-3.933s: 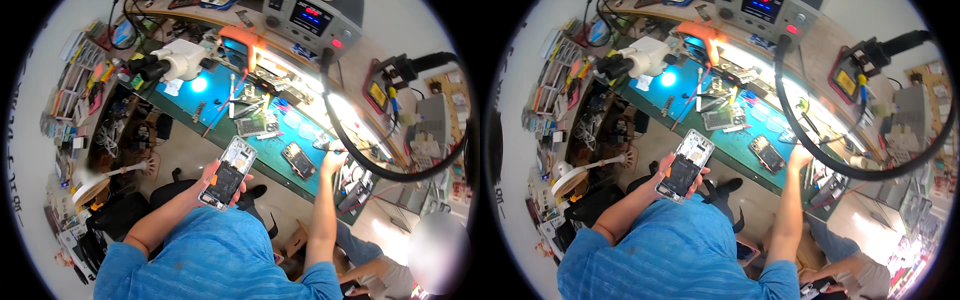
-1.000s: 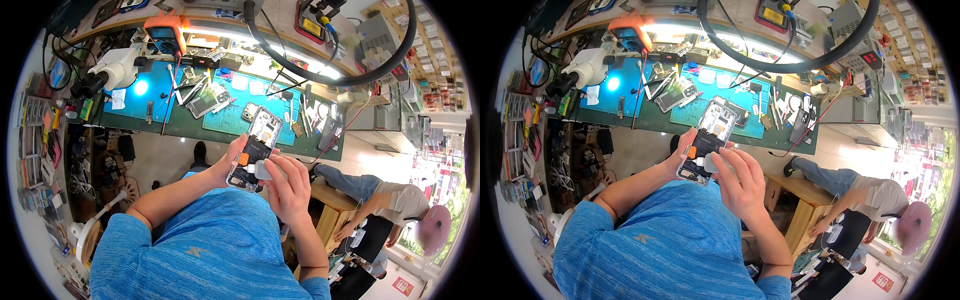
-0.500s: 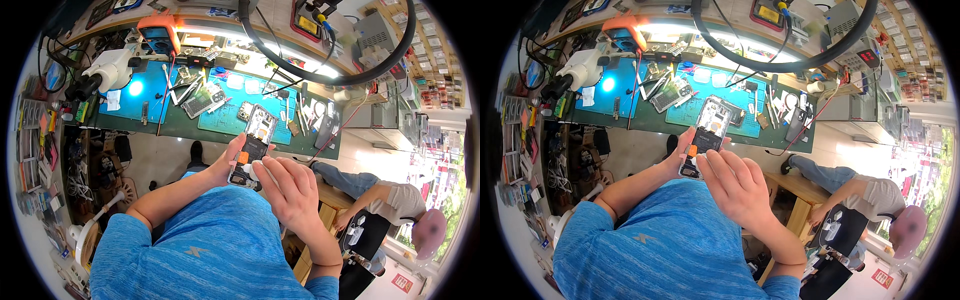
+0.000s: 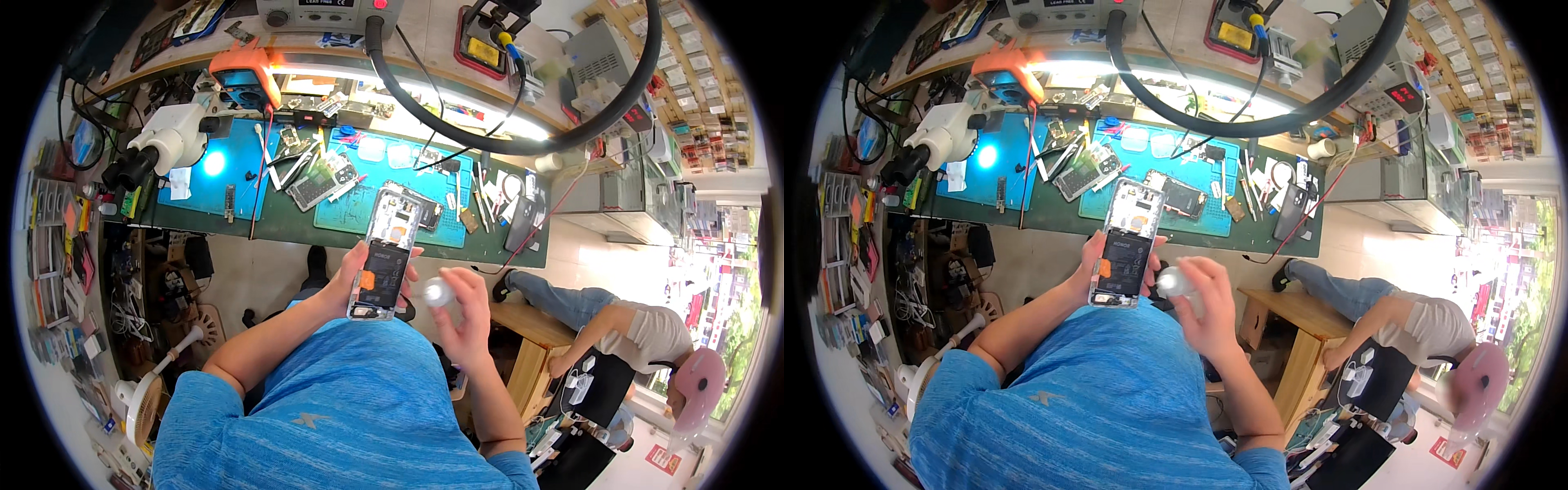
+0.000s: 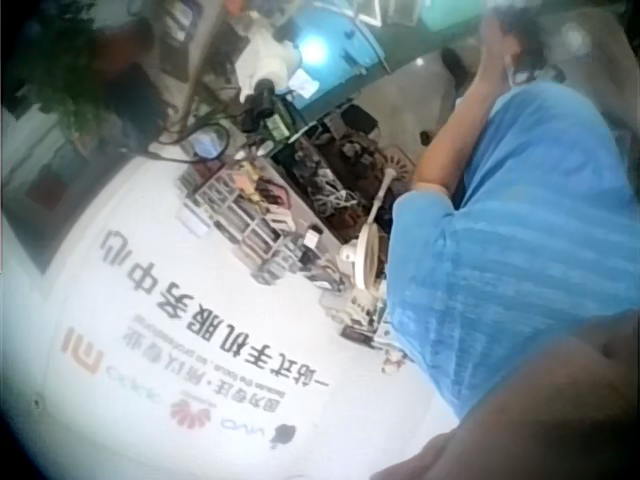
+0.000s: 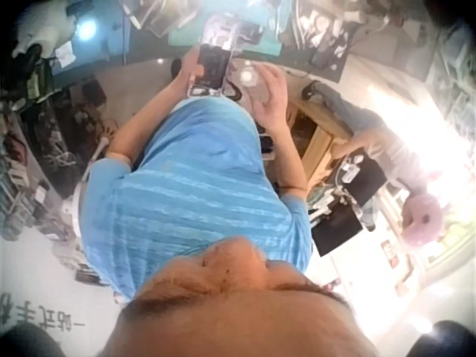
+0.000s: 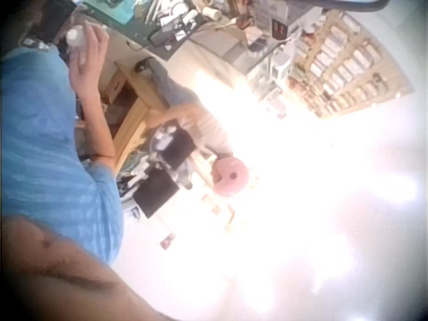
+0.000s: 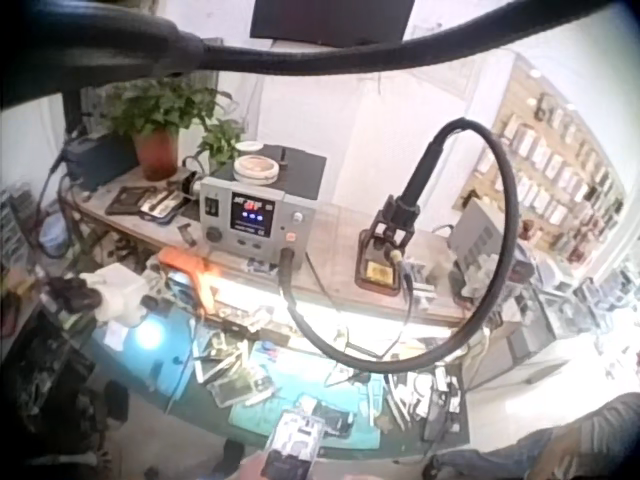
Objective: The person sorts through a bin of smartphones, selects one, and moves to a workbench. They open a box, remove a smartphone, and use a small tool to pry open the back cover. They then use a cotton swab to clean the interior of the phone.
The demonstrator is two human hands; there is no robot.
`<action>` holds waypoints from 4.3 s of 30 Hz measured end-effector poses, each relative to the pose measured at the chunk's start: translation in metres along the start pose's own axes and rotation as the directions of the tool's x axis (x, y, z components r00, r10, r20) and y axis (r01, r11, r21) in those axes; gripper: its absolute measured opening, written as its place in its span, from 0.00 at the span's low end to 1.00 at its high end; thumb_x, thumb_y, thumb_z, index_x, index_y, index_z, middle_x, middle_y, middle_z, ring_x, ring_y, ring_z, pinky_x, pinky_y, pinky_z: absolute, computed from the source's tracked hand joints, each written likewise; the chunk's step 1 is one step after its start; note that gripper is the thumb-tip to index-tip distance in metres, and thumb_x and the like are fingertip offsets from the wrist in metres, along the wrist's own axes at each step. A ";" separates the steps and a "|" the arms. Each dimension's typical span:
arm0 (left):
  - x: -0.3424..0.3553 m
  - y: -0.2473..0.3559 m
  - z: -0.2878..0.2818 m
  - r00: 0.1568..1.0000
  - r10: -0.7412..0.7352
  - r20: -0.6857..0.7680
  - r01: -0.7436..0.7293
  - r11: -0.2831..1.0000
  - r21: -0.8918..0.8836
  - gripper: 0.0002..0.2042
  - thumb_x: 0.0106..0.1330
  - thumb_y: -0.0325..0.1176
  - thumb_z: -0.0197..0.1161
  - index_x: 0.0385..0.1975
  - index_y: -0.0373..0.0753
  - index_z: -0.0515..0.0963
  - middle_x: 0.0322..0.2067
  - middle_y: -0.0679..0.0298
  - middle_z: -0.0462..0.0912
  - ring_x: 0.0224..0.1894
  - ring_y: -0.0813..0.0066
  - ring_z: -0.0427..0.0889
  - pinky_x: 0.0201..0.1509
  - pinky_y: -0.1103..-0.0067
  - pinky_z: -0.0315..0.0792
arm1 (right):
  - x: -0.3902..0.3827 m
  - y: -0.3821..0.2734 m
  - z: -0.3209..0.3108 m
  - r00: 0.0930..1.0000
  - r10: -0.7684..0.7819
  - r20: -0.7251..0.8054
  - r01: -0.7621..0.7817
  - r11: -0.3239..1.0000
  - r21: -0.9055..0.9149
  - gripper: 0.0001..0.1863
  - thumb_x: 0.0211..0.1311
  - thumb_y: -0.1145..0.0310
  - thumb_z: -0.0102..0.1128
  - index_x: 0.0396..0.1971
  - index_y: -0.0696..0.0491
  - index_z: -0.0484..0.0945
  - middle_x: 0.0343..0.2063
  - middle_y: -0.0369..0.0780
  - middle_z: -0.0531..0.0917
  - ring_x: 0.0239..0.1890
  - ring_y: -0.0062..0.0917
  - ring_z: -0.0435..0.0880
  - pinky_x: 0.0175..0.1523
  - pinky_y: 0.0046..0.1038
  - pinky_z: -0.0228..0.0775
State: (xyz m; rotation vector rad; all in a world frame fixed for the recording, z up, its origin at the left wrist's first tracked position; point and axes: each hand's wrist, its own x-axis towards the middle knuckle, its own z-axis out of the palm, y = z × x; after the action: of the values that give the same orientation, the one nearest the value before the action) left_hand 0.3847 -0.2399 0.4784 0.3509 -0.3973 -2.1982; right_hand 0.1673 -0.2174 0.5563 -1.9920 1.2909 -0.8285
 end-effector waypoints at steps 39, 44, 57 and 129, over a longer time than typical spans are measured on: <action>0.003 0.021 -0.007 0.985 -0.080 -0.150 0.162 0.705 0.691 0.46 0.65 0.73 0.43 0.63 0.31 0.68 0.42 0.62 0.80 0.41 0.77 0.80 0.46 0.79 0.75 | 0.055 -0.028 0.033 0.776 0.424 0.467 -0.524 0.845 0.104 0.18 0.62 0.55 0.65 0.26 0.56 0.82 0.17 0.39 0.81 0.19 0.27 0.80 0.29 0.27 0.71; 0.002 0.025 -0.001 0.975 -0.199 -0.098 0.209 0.671 0.712 0.44 0.66 0.69 0.47 0.62 0.27 0.68 0.43 0.60 0.80 0.44 0.76 0.80 0.49 0.79 0.75 | 0.036 -0.022 0.040 0.826 0.308 0.473 -0.480 0.824 0.302 0.13 0.67 0.61 0.61 0.29 0.55 0.84 0.21 0.37 0.83 0.22 0.20 0.80 0.28 0.25 0.69; -0.035 0.017 0.013 0.978 -0.204 -0.050 0.186 0.727 0.661 0.49 0.59 0.69 0.56 0.63 0.23 0.63 0.46 0.56 0.79 0.47 0.72 0.79 0.53 0.75 0.74 | -0.005 -0.042 0.060 0.974 0.119 0.193 -0.198 0.862 0.466 0.11 0.58 0.69 0.64 0.17 0.53 0.80 0.11 0.37 0.75 0.13 0.25 0.75 0.21 0.28 0.65; -0.146 0.181 -0.275 0.207 0.528 -0.823 -0.104 0.849 0.519 0.27 0.73 0.57 0.50 0.55 0.38 0.74 0.48 0.62 0.82 0.49 0.68 0.82 0.53 0.69 0.74 | 0.019 0.009 0.115 0.897 0.437 -0.069 -0.428 0.897 0.114 0.42 0.47 0.68 0.74 0.61 0.60 0.60 0.51 0.50 0.73 0.53 0.39 0.76 0.58 0.35 0.69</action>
State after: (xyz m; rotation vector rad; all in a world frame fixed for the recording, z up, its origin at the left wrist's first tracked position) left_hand 0.7049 -0.2744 0.3168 1.5725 -0.1255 -1.0868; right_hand 0.2577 -0.2199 0.4826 -1.5173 1.6367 -0.7520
